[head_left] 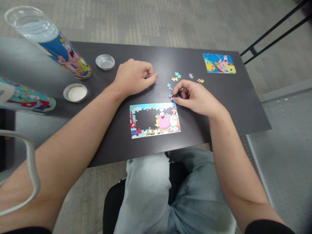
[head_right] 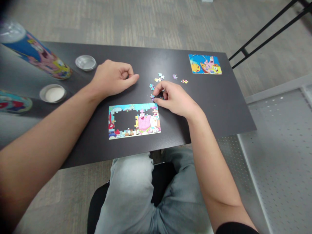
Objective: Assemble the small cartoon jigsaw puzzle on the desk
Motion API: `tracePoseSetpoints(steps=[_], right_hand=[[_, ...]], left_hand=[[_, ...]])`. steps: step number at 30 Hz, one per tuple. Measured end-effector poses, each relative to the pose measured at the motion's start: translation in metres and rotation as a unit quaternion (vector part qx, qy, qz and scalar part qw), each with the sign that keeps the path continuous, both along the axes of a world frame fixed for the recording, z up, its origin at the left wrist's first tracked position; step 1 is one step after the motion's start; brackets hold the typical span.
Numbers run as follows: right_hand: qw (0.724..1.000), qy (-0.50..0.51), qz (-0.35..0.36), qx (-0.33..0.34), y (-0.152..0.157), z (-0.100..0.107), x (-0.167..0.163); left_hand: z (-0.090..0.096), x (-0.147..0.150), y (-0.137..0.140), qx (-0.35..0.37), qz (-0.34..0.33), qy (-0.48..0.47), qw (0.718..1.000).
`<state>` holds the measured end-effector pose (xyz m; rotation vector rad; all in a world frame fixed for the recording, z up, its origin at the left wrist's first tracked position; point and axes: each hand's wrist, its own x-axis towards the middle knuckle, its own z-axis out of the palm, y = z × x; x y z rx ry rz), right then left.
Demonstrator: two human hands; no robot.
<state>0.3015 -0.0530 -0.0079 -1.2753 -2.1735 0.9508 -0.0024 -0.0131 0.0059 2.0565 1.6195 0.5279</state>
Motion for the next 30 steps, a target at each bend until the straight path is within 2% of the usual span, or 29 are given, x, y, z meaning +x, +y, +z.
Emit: tracePoseSetpoints(steps=[3,7,15,23,30], right_hand=[[1.000,0.011,0.005,-0.005,0.000,0.000,-0.002],[1.000,-0.019,0.008,0.022,-0.001,0.001,-0.004],[0.998,-0.042,0.017,0.049,0.001,0.005,-0.006],[0.999,-0.039,0.010,0.025,0.002,0.003,-0.006],[0.999,0.020,0.032,-0.006,-0.003,0.003,-0.013]], left_hand=[[-0.003,0.001,0.002,0.016,0.005,0.008,1.000],[-0.010,0.001,0.009,0.046,0.012,0.007,0.999],[-0.012,0.000,0.010,0.051,0.007,-0.003,0.999],[-0.013,0.000,0.011,0.043,0.010,-0.007,0.999],[-0.011,0.001,0.009,0.039,0.013,-0.013,0.999]])
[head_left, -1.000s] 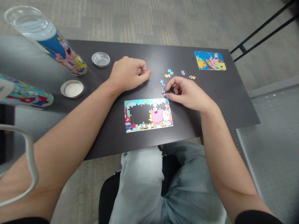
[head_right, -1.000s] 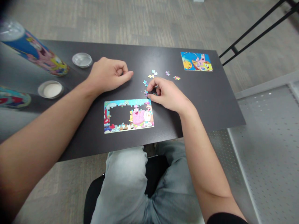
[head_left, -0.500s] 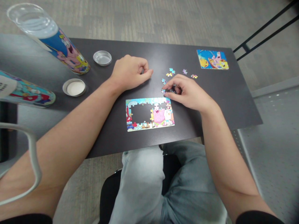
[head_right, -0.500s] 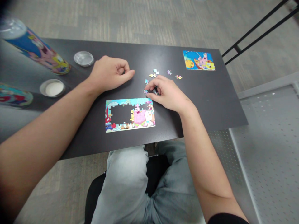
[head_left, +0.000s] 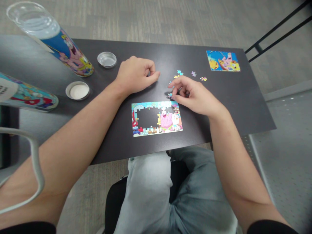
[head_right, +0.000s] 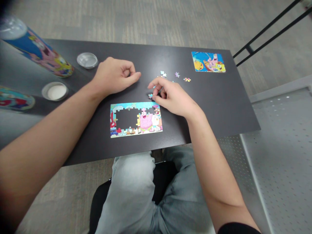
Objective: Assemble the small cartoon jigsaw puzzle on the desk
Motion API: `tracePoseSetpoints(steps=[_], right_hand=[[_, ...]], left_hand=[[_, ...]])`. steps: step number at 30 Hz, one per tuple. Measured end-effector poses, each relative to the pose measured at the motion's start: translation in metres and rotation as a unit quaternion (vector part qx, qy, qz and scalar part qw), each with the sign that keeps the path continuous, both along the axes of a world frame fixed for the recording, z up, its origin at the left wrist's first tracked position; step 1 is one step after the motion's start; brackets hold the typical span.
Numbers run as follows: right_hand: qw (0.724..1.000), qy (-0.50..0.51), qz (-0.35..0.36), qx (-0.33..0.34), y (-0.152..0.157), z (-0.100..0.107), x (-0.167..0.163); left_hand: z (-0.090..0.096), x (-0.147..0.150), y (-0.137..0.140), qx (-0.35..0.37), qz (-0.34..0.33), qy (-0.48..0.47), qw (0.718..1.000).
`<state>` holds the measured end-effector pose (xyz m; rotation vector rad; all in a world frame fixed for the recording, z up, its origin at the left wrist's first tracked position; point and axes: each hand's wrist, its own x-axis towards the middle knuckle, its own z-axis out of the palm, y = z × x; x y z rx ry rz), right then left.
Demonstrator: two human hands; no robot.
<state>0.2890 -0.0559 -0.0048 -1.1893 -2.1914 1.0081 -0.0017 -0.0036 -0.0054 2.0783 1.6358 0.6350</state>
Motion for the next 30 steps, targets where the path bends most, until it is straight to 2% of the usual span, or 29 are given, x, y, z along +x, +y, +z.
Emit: tracePoseSetpoints(steps=[6,13,19,30], right_hand=[[1.000,0.003,0.019,0.002,-0.008,0.012,-0.010],[0.998,0.025,0.035,-0.042,-0.024,0.021,-0.030],[0.995,0.027,0.094,-0.032,-0.025,0.016,-0.045],[0.995,-0.006,0.088,0.047,-0.024,0.007,-0.047]], left_hand=[[-0.002,0.000,0.000,0.000,-0.006,0.000,1.000],[-0.004,0.001,0.001,0.022,-0.009,0.014,1.000],[-0.009,0.000,0.003,0.057,-0.026,0.001,0.998],[-0.004,0.002,-0.001,0.053,-0.031,0.030,0.998]])
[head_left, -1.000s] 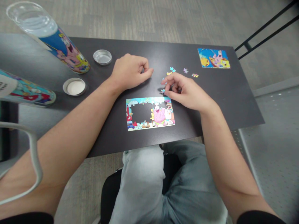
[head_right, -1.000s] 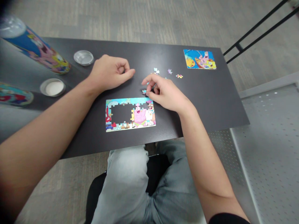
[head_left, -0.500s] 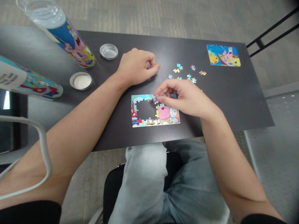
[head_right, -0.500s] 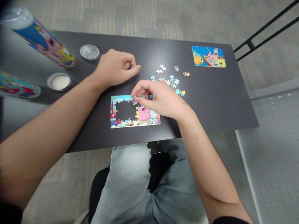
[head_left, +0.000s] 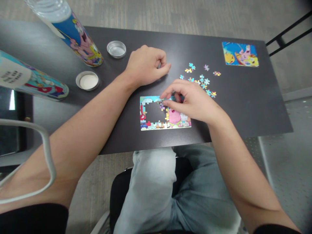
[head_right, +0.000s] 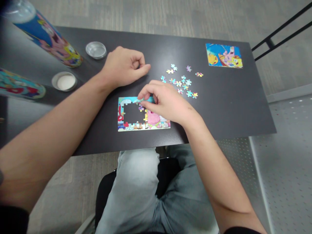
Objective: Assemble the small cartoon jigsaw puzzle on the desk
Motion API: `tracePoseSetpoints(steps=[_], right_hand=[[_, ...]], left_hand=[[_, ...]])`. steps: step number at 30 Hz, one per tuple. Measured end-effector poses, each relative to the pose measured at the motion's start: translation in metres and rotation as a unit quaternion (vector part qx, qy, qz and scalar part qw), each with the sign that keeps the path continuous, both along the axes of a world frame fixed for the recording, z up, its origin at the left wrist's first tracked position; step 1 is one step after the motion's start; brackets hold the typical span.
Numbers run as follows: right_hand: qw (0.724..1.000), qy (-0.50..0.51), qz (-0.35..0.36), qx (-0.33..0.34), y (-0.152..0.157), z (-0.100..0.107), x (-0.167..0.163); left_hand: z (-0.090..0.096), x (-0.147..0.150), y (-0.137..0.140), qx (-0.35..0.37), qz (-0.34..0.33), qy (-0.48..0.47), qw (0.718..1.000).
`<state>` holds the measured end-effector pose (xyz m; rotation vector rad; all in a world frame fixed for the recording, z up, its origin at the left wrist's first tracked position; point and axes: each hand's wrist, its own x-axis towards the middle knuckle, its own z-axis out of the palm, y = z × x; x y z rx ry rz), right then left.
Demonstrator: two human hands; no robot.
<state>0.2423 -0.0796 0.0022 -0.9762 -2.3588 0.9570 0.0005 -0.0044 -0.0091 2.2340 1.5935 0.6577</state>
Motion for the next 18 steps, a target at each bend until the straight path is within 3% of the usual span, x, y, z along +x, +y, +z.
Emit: tracePoseSetpoints(steps=[5,18], right_hand=[[0.999,-0.018,0.001,0.038,-0.0024,-0.0033,0.0019],[0.998,-0.057,-0.012,0.036,-0.0022,-0.0016,0.0046]], left_hand=[[0.0017,0.0015,-0.0015,-0.005,0.002,0.005,1.000],[0.0036,0.0025,-0.0025,-0.008,0.010,0.003,1.000]])
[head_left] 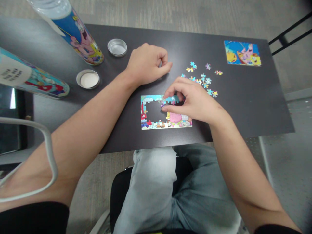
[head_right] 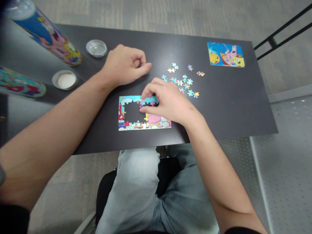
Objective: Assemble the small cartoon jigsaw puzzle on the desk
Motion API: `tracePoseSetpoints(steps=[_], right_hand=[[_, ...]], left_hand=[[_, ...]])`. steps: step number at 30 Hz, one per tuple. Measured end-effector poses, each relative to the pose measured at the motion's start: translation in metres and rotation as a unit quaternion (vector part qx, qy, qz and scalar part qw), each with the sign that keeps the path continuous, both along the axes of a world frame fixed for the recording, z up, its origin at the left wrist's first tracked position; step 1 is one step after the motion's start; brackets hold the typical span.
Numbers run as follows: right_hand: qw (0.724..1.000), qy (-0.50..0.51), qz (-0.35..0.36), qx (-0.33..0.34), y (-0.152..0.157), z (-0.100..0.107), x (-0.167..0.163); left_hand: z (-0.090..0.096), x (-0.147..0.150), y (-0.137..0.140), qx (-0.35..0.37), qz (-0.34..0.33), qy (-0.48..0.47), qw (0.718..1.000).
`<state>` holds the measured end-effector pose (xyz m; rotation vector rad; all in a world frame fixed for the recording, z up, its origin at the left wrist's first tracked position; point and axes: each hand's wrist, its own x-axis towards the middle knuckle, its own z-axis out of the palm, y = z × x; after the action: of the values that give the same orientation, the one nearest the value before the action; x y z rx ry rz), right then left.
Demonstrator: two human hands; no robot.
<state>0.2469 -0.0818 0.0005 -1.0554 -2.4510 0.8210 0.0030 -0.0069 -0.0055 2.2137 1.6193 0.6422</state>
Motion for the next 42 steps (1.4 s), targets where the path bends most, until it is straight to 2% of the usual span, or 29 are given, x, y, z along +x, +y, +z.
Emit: tracePoseSetpoints(steps=[27,42], right_hand=[[1.000,-0.010,0.013,-0.008,-0.0017,0.0026,0.0000],[1.000,-0.011,0.014,0.000,0.0006,0.0013,0.0043]], left_hand=[[-0.0025,-0.0015,-0.0018,0.031,-0.023,-0.034,0.999],[-0.0011,-0.0018,-0.0007,0.014,-0.011,-0.014,1.000]])
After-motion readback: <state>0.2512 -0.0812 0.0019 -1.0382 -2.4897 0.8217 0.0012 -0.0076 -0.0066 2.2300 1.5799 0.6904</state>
